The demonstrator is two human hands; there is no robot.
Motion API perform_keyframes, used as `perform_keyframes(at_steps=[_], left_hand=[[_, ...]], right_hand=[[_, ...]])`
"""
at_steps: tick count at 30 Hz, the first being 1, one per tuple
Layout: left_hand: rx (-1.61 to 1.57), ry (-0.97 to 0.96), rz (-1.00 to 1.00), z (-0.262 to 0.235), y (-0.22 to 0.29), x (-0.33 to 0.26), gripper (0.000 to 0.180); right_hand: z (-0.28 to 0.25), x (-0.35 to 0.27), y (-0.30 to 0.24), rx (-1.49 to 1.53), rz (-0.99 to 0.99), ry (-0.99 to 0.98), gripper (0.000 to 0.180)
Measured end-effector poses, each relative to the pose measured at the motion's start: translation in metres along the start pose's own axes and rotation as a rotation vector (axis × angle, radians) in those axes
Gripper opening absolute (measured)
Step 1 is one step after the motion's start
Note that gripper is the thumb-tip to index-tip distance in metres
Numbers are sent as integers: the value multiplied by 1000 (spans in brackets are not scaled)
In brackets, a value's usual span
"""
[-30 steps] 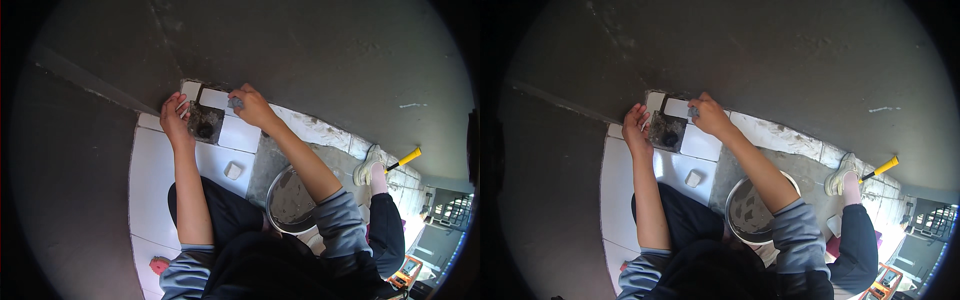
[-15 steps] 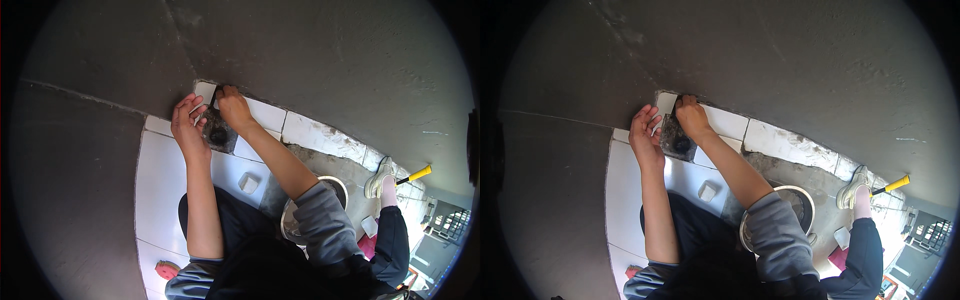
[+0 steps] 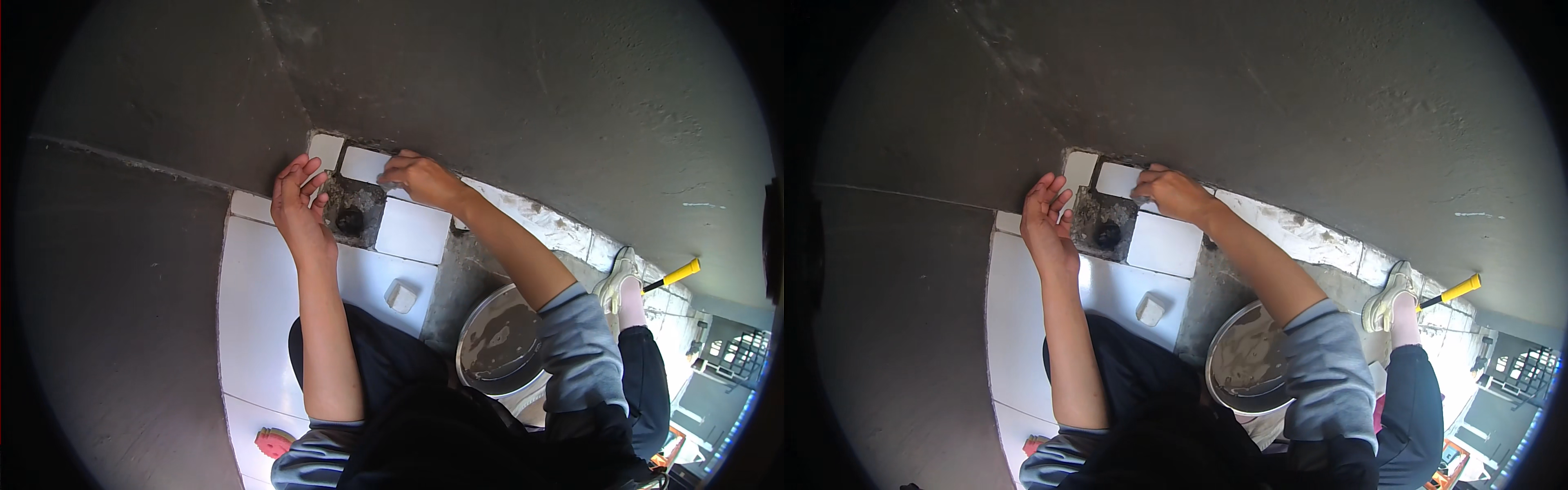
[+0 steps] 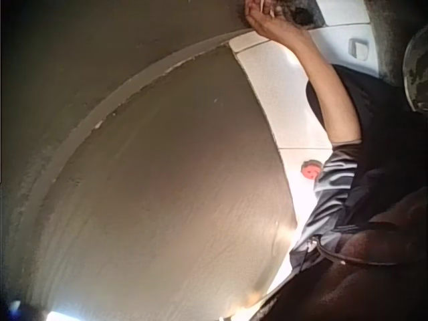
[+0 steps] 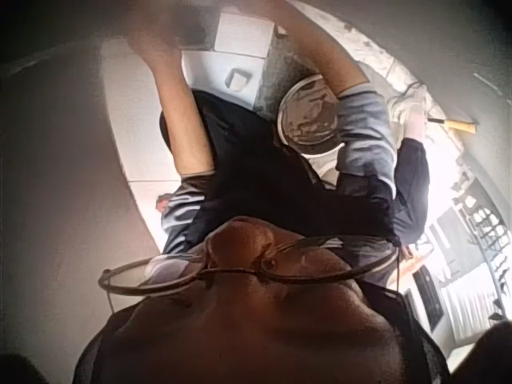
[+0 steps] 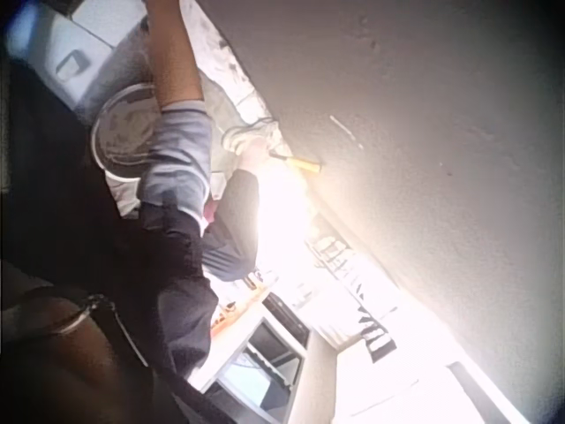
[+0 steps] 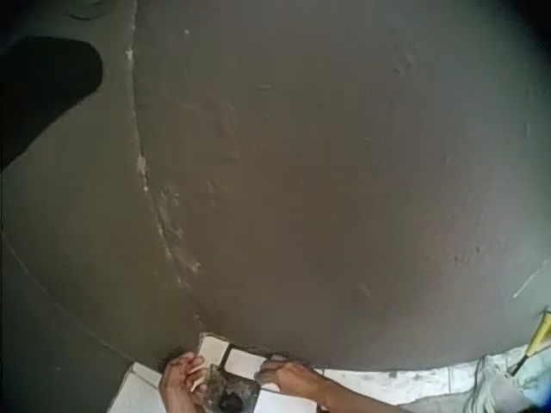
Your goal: The person dips a cloth into a bowl of water and rubs the edges of the floor tiles. The person then dips a white block into the water and rubs it along the tiles.
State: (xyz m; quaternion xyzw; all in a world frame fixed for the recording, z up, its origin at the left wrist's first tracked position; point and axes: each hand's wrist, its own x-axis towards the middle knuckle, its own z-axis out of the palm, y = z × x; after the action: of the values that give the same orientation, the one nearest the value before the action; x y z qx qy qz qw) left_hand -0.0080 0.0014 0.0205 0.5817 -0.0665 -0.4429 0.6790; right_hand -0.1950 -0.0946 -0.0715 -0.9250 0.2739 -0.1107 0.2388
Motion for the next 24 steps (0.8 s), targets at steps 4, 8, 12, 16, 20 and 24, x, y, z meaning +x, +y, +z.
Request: perform_keyframes(at_steps=[4, 8, 12, 16, 20, 24], left_hand=[[2, 1, 1, -1, 1, -1, 28], [40, -8, -8, -1, 0, 0, 33], [37, -10, -7, -1, -1, 1, 34], [36, -9, -8, -2, -1, 1, 34], [15, -16, -4, -5, -2, 3, 35], [6, 1, 2, -1, -1, 0, 28]], right_hand=[[-11, -21, 3, 21, -2, -49, 38], [-16, -43, 8, 9, -21, -93, 39], [-29, -72, 12, -3, 4, -107, 40], [-41, -103, 14, -91, 56, -143, 40], [-55, -120, 11, -180, 109, -179, 39], [-60, -131, 2, -178, 238, -93, 36]])
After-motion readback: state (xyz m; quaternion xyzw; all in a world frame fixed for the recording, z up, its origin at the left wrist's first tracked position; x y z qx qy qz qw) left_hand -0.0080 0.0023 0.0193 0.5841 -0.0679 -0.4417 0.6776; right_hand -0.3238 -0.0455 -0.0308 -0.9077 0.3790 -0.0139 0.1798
